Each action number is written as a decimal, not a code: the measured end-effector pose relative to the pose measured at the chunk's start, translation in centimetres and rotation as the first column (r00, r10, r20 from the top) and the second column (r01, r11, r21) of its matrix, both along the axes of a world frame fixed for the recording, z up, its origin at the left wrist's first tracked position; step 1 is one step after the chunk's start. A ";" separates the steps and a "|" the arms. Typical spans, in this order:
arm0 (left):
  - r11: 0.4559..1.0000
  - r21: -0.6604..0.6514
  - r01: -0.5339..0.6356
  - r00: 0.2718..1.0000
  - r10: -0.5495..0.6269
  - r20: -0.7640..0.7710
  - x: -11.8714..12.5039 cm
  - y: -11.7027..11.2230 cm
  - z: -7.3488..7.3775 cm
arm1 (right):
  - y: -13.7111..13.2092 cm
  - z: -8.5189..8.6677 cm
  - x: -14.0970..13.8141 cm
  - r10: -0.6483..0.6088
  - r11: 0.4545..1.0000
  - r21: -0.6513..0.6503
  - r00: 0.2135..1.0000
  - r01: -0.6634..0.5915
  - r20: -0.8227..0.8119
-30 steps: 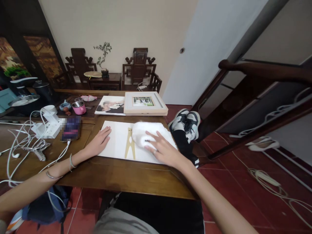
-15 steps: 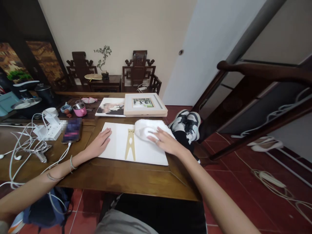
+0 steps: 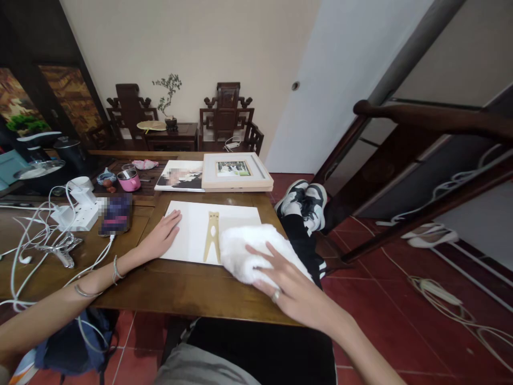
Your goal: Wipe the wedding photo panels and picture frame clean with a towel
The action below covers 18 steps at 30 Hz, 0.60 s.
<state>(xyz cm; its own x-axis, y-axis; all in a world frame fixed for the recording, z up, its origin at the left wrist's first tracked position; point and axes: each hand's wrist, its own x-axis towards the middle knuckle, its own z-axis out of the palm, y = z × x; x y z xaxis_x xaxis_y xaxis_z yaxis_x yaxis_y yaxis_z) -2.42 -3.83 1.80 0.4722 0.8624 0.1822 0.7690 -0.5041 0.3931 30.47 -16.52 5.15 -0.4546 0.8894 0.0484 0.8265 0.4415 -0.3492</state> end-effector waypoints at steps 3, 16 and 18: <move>1.000 0.003 0.000 1.000 0.000 0.003 0.0 0.0 -0.1 | -1.5 0.5 0.1 0.013 0.998 -0.066 1.000 -0.013 -0.004; 1.000 0.009 0.026 1.000 -0.025 -0.002 -0.3 0.2 -0.3 | 13.0 0.6 -3.2 -0.160 0.987 0.014 0.985 0.161 -0.071; 1.000 0.012 0.024 1.000 -0.024 0.001 -0.2 0.2 -0.3 | 11.5 0.4 -3.7 -0.140 0.988 0.057 0.987 0.144 -0.075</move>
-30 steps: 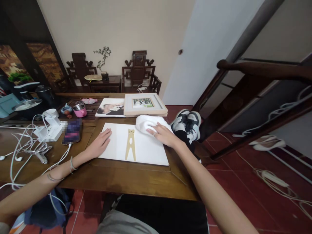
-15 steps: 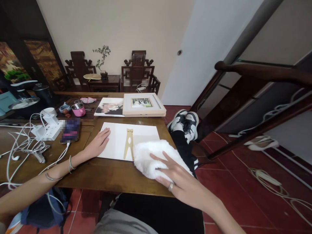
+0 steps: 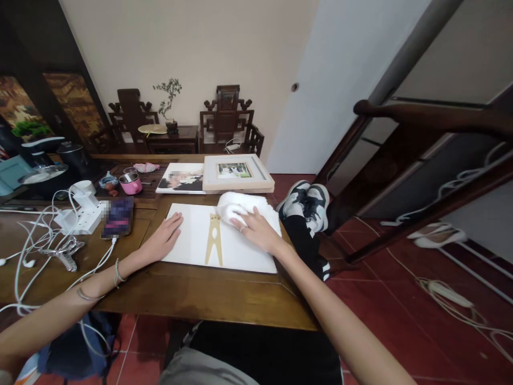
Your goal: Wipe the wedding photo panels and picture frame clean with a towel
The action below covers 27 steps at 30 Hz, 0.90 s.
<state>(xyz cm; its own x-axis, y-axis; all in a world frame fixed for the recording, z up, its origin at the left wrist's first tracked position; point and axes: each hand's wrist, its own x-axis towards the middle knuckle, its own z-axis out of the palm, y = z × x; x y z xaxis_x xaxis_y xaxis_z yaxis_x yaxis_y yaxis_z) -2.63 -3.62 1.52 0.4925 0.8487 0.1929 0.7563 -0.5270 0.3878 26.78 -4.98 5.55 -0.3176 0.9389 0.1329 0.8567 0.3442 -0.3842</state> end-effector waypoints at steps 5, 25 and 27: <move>1.000 0.001 -0.014 1.000 0.014 0.008 0.1 -0.1 -0.1 | -7.5 -0.4 0.0 0.083 0.997 -0.007 0.996 -0.083 0.033; 1.000 -0.025 -0.015 1.000 0.015 -0.025 0.2 -0.1 0.3 | -0.8 0.1 -2.9 0.115 0.992 0.054 0.993 -0.117 0.039; 1.000 -0.020 -0.013 1.000 0.013 -0.023 0.2 0.0 0.2 | -3.8 -0.4 -3.3 0.139 0.987 0.078 0.990 -0.141 0.039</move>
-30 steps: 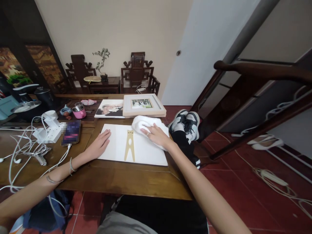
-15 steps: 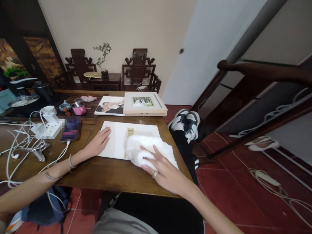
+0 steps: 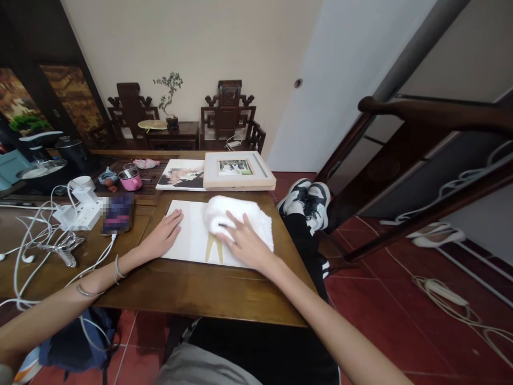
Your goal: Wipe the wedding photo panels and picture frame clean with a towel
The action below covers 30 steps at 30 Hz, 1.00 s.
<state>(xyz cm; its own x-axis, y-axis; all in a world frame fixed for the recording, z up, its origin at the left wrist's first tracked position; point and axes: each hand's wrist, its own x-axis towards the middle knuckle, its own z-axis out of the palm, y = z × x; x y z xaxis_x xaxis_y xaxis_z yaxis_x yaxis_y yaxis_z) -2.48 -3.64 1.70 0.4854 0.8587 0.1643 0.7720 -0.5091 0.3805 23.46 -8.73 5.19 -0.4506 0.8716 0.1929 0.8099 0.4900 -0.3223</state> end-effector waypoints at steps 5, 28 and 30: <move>1.000 0.005 -0.005 1.000 0.005 0.002 0.0 0.0 -0.1 | -6.7 -0.3 -0.2 0.186 0.982 0.047 0.982 -0.185 -0.015; 1.000 0.031 0.001 0.999 -0.002 0.038 -0.1 0.1 -0.4 | -5.5 1.2 -2.6 0.215 0.976 -0.030 0.972 -0.213 0.095; 0.999 0.032 0.000 0.999 -0.001 0.033 -0.1 0.1 -0.3 | -6.7 1.8 -2.5 0.259 0.965 -0.063 0.962 -0.254 0.084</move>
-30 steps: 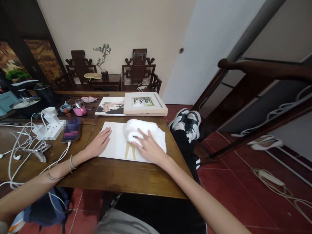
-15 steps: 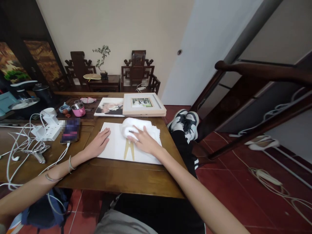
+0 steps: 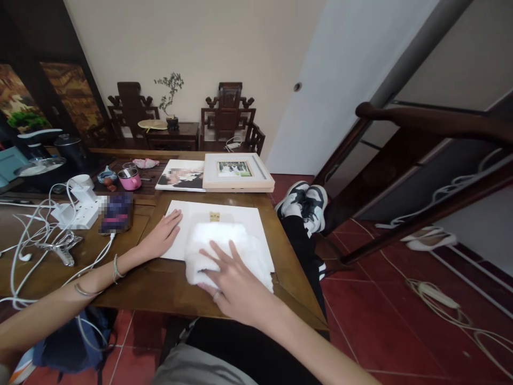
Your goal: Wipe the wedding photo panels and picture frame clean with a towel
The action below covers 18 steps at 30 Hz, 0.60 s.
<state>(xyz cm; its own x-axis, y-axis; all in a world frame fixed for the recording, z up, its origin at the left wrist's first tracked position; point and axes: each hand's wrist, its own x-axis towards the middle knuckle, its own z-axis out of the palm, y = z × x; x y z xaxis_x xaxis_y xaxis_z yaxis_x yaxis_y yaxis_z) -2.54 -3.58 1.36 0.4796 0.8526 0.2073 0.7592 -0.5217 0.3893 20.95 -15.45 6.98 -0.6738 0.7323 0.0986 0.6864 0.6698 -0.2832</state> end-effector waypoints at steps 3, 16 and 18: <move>1.000 -0.003 0.000 1.000 0.000 -0.016 0.0 0.0 0.1 | 1.3 0.3 0.0 0.002 1.000 -0.030 1.000 -0.003 -0.006; 1.000 -0.003 0.022 1.000 -0.022 -0.012 -0.1 0.1 0.1 | 9.5 -1.2 -3.8 -0.099 0.980 0.182 0.989 0.079 0.109; 0.999 -0.009 0.032 0.999 -0.032 -0.021 -0.1 0.1 0.1 | 6.8 -1.2 -4.0 -0.053 0.983 0.178 0.995 0.037 0.088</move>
<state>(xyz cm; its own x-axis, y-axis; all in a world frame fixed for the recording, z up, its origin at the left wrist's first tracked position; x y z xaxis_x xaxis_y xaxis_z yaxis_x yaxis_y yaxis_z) -2.68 -3.49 1.49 0.5110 0.8383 0.1899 0.7499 -0.5428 0.3781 16.90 -8.63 5.77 -0.6530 0.7386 0.1676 0.7345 0.6715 -0.0975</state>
